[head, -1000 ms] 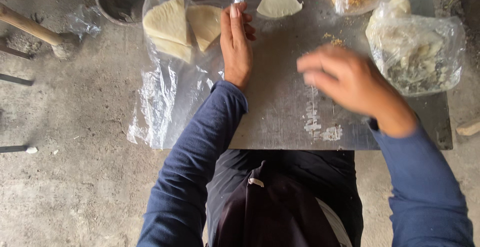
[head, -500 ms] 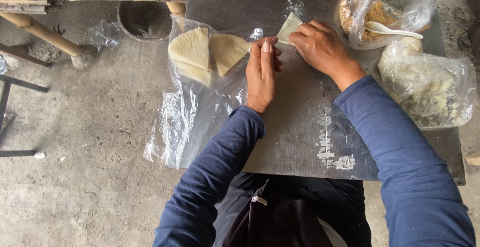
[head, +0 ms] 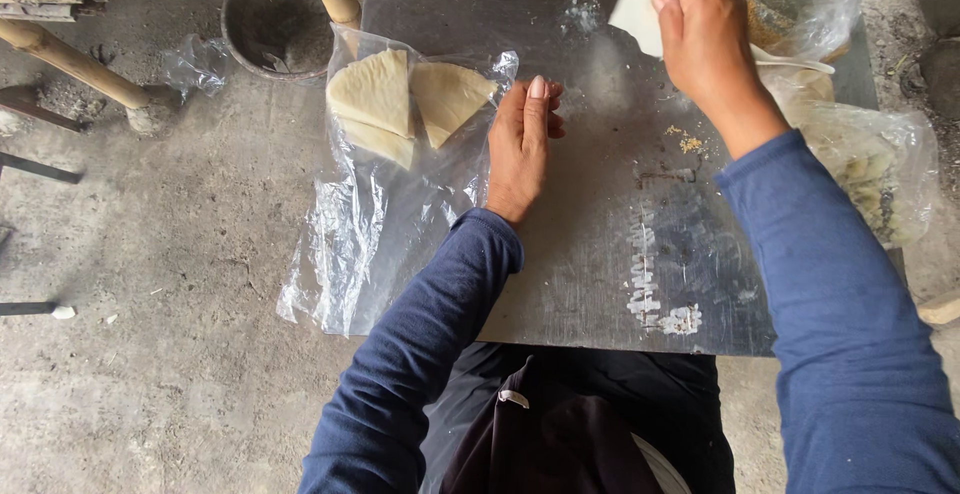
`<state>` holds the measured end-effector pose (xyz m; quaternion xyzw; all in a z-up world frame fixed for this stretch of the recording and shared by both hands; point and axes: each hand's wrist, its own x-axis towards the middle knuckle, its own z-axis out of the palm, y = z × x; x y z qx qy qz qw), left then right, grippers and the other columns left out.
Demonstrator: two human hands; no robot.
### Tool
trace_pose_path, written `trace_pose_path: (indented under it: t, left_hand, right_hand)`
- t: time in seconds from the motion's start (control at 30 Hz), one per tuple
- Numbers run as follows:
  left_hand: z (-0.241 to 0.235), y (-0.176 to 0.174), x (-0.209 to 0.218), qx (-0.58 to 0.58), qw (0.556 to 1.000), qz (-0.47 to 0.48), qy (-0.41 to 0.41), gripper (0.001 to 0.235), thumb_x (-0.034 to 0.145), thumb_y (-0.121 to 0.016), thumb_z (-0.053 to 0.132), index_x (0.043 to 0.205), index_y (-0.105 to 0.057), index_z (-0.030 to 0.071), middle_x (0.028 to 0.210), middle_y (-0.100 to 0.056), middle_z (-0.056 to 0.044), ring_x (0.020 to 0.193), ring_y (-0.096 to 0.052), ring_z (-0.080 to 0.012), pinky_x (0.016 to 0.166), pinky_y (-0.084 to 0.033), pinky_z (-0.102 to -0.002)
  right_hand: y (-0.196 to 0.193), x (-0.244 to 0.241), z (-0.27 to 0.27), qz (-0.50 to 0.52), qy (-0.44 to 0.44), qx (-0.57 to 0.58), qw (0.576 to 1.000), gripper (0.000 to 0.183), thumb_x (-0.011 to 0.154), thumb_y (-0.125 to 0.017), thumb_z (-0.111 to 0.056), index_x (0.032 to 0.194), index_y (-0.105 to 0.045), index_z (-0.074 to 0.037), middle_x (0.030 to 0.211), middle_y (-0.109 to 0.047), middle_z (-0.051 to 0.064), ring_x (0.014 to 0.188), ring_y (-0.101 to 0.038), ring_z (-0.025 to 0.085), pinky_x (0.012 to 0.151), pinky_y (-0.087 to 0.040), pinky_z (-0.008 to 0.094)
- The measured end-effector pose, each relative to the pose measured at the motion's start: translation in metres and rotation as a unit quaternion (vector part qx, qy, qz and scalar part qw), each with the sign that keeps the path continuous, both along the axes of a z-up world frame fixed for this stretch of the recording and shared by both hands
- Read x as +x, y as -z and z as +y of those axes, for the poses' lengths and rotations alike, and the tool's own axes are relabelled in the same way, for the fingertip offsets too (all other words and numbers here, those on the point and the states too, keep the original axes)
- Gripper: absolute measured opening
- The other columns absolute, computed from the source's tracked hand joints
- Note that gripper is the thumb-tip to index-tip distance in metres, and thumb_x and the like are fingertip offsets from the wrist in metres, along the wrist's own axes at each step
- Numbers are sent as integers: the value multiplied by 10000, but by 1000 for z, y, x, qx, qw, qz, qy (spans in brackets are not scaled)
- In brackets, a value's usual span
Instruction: The person places a granular filling onto triangular dough sheets using a spoon, then folds and seals the edges to form samosas. The finished samosas are stacked on the table.
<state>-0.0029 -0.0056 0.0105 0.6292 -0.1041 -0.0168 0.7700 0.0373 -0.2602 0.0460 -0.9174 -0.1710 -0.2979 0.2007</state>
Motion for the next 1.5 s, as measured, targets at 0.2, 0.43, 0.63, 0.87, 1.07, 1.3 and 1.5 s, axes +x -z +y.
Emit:
trace_pose_path:
  t: [0.2, 0.43, 0.63, 0.87, 1.07, 1.3, 1.5]
  left_hand:
    - [0, -7, -6, 105, 991, 60, 62, 434, 1016, -558, 412, 1039, -623, -17, 821, -701, -95, 702, -712, -159, 647, -605, -319]
    - [1, -7, -15, 285, 954, -70, 53, 352, 936, -716, 353, 1014, -681, 11, 834, -760, -133, 746, -750, -227, 699, -593, -350]
    - [7, -4, -11, 317, 933, -135, 107, 296, 809, -796, 242, 973, -676, 27, 862, -754, -123, 782, -747, -247, 720, -586, -355]
    - [8, -4, -12, 332, 929, -121, 110, 227, 842, -782, 203, 975, -684, 47, 894, -762, -105, 813, -751, -244, 739, -585, -362]
    - [9, -7, -14, 351, 923, -106, 116, 236, 847, -768, 217, 997, -682, 56, 900, -766, -96, 817, -754, -245, 739, -583, -367]
    - [8, -8, -14, 358, 920, -117, 113, 231, 859, -765, 225, 1000, -687, 59, 923, -768, -88, 848, -757, -231, 760, -591, -359]
    - [8, -11, -15, 373, 913, -114, 122, 225, 874, -760, 218, 1018, -685, 62, 942, -774, -74, 855, -760, -212, 766, -600, -343]
  right_hand:
    - [-4, -93, 36, 19, 11, -242, 970, 216, 1076, -638, -38, 1281, -668, 23, 969, -673, 151, 847, -657, 262, 728, -556, 364]
    - [-7, -160, 80, 32, -74, -249, 965, 224, 880, -671, -55, 1102, -700, -56, 912, -685, 70, 885, -684, 231, 851, -547, 401]
    - [-10, -148, 30, -3, 35, -147, 988, 158, 1086, -669, -91, 1236, -719, -98, 1058, -751, 95, 979, -662, 220, 888, -486, 413]
    - [7, -103, -87, 12, 316, -311, 896, 176, 1050, -676, -202, 921, -766, -124, 846, -712, 39, 980, -561, 240, 962, -326, 437]
    - [36, -88, -100, 15, 317, -243, 917, 91, 979, -681, -104, 952, -760, -140, 896, -683, 15, 1016, -527, 222, 1033, -303, 434]
    - [15, -92, -85, -23, 278, -165, 946, 68, 982, -746, -99, 1046, -761, -115, 987, -663, 78, 1050, -538, 298, 996, -323, 463]
    - [1, -95, -78, -4, 243, -92, 966, 73, 1044, -720, -65, 1106, -750, -88, 901, -692, 85, 963, -651, 285, 953, -400, 462]
